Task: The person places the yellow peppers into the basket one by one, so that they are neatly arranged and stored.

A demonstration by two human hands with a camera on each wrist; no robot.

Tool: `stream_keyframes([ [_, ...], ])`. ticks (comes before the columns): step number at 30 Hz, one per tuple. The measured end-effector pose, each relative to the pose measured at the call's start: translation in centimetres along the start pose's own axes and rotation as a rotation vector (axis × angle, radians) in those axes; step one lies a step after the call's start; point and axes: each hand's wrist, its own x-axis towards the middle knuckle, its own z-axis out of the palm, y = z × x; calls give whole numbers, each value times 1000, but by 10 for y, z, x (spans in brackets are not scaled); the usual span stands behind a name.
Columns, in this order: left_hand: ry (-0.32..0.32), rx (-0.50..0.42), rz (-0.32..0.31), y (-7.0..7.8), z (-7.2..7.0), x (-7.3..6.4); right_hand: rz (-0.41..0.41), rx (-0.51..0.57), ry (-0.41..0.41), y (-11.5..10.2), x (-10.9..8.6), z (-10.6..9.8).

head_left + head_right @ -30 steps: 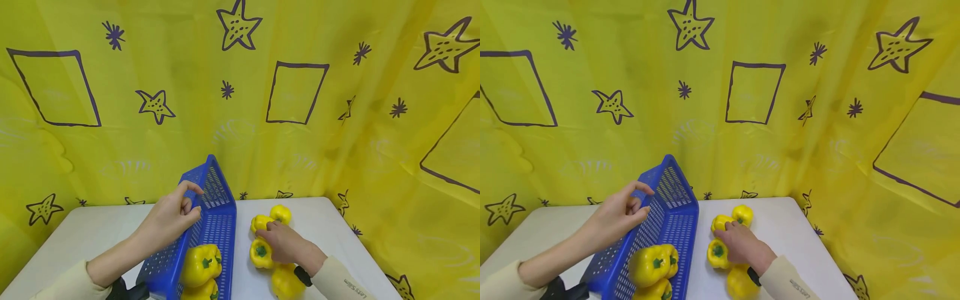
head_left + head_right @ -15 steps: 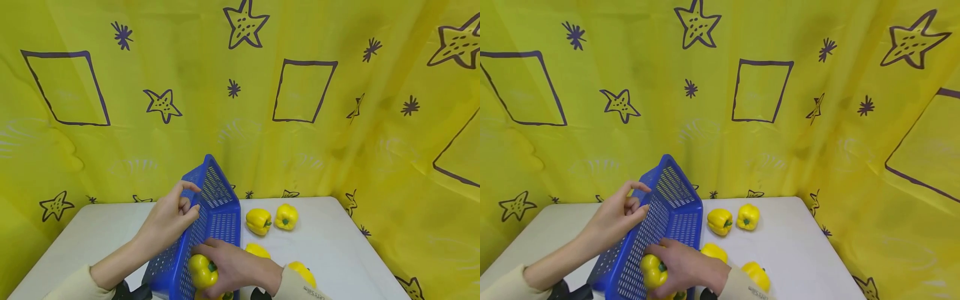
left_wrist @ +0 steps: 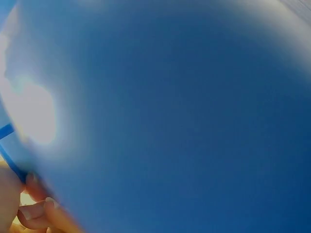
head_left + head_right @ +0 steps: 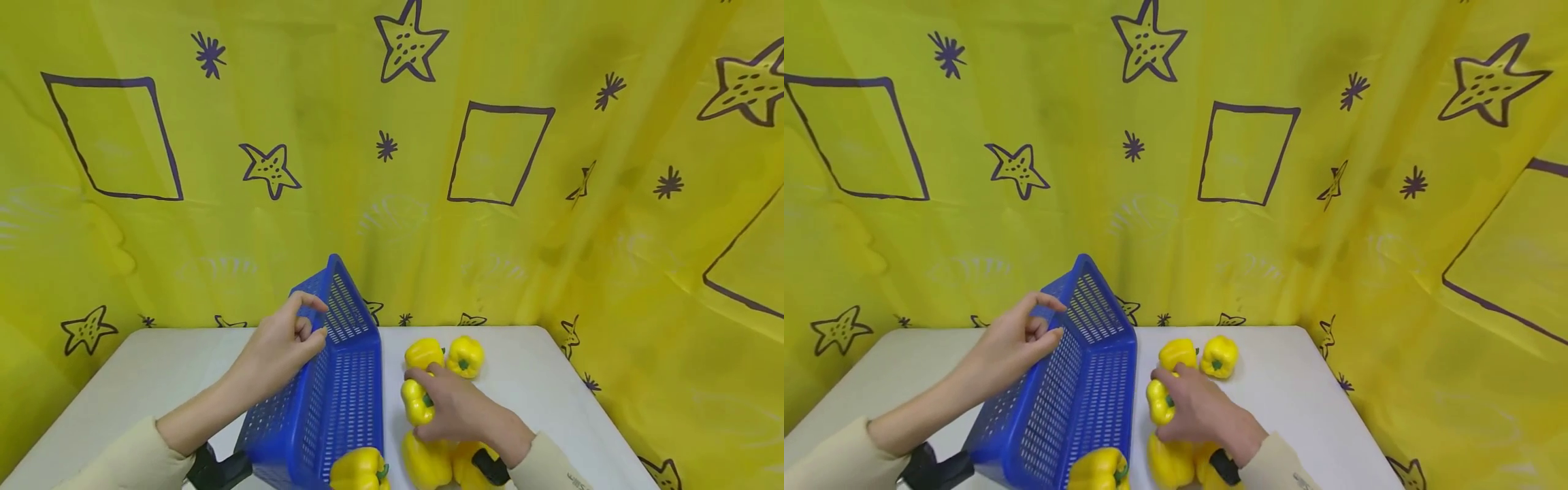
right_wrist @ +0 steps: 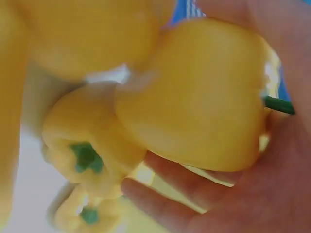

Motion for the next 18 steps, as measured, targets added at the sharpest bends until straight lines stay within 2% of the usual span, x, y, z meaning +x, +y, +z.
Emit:
stream_keyframes([
  [5, -13, -8, -2, -2, 3, 4, 66, -21, 13, 17, -5, -8],
  [9, -35, -26, -26, -5, 4, 3, 61, -38, -8, 25, -13, -11],
  [11, -37, -34, -38, -6, 3, 3, 35, -85, -22, 26, -15, -9],
  [15, -47, -59, -37, -5, 5, 3, -38, -224, -47, 20, -15, -3],
  [18, -56, -71, -30, -4, 7, 4, -43, -238, -49, -3, -13, 1],
])
